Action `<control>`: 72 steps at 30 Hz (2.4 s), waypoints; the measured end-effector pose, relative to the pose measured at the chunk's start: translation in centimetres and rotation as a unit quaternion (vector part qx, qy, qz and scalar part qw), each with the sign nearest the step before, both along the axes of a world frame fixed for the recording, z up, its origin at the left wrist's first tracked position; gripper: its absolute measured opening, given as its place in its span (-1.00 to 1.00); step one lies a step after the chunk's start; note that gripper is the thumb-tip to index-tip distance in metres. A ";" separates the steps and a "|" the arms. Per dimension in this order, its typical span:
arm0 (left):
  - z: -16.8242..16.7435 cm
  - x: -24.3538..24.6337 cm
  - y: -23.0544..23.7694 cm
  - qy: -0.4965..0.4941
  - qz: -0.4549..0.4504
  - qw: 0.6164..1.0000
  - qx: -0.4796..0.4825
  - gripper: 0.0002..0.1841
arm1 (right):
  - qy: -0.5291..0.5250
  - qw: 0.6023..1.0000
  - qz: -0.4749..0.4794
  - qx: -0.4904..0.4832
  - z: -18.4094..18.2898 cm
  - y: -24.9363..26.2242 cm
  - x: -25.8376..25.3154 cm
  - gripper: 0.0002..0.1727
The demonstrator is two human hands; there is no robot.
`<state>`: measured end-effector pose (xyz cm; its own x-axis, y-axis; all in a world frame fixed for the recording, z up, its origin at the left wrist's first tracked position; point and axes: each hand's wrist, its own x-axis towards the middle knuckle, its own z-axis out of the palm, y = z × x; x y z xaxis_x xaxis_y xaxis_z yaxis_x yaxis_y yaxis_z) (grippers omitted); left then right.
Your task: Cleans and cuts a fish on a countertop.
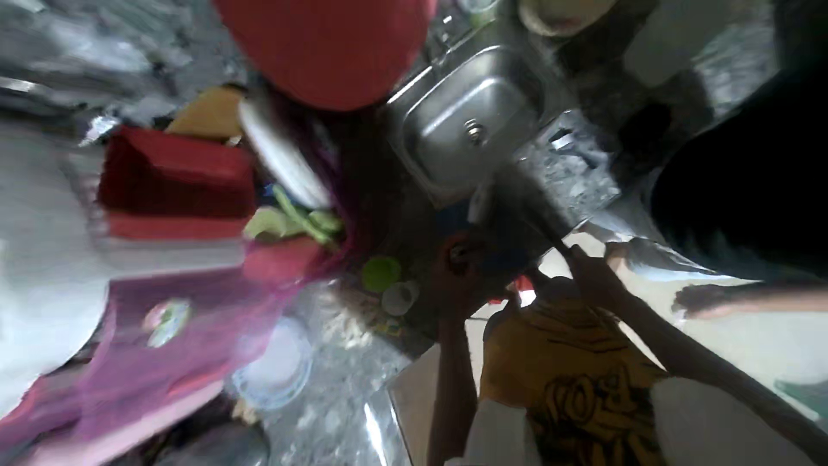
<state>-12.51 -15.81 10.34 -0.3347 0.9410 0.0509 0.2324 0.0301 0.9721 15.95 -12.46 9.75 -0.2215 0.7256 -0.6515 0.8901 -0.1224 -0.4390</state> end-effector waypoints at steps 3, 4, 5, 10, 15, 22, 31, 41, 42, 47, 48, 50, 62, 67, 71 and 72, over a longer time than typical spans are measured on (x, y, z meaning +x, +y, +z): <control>-1.1 2.7 2.9 -0.004 -0.001 0.998 -0.070 -0.56 | 0.021 0.998 -0.059 -0.004 -0.4 -0.2 2.4 -0.51; -1.7 3.4 4.0 -0.006 -0.012 0.996 -0.087 -0.59 | 0.026 0.996 -0.080 -0.007 -0.4 -0.4 3.0 -0.51; -2.0 4.2 5.2 -0.008 -0.035 0.994 -0.104 -0.61 | 0.030 0.994 -0.101 -0.006 -0.3 -0.6 3.5 -0.52; -2.8 9.5 12.8 0.026 -0.104 0.981 -0.163 -0.59 | 0.089 0.974 -0.206 -0.019 -1.4 -1.7 6.9 -0.52; -5.5 14.0 19.0 0.046 -0.191 0.963 -0.187 -0.55 | 0.250 0.918 -0.303 -0.058 -2.1 -3.0 9.4 -0.50; -7.9 18.2 25.9 0.233 -0.291 0.909 -0.189 -0.54 | 0.342 0.871 -0.347 -0.066 -1.5 -2.7 11.2 -0.57; -3.3 7.2 19.1 0.275 -0.128 0.942 -0.146 -0.64 | 0.207 0.947 -0.245 -0.031 -2.0 -0.5 11.6 -0.49; -6.6 -2.6 7.4 0.260 0.000 0.916 -0.305 -0.57 | 0.142 0.986 -0.056 -0.062 -2.5 4.1 6.1 -0.49; -6.8 -2.0 8.1 0.264 -0.026 0.912 -0.313 -0.52 | 0.139 0.988 -0.044 -0.059 -2.5 4.5 5.6 -0.48; -6.9 0.4 13.7 0.285 -0.139 0.902 -0.293 -0.33 | 0.134 0.990 -0.026 -0.042 -1.5 5.7 3.8 -0.48; -6.7 0.8 14.7 0.297 -0.161 0.885 -0.321 -0.25 | 0.133 0.990 -0.027 -0.044 -1.4 5.8 3.7 -0.48; -5.4 1.9 16.5 0.315 -0.181 0.847 -0.388 -0.17 | 0.132 0.990 -0.036 -0.044 -1.1 5.7 3.8 -0.48; -3.7 -0.2 14.6 0.164 -0.156 0.897 -0.380 -0.13 | 0.136 0.986 -0.082 -0.043 -2.5 2.0 6.1 -0.48; 1.6 -0.5 11.1 0.031 0.014 0.909 -0.415 -0.13 | 0.141 0.987 -0.070 -0.045 -2.3 2.1 5.2 -0.49; -4.0 0.1 6.0 -0.128 0.155 0.931 -0.304 -0.18 | 0.136 0.989 -0.056 -0.036 -1.8 2.6 3.0 -0.51; -5.1 0.6 5.3 -0.207 0.185 0.920 -0.277 -0.25 | 0.137 0.988 -0.054 -0.037 -1.6 2.7 2.3 -0.49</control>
<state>-11.88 -10.51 5.20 -0.5201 0.6023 -0.6056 -0.2800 0.5496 0.7871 18.25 -9.77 8.11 -0.3206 0.7073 -0.6300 0.7198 -0.2505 -0.6475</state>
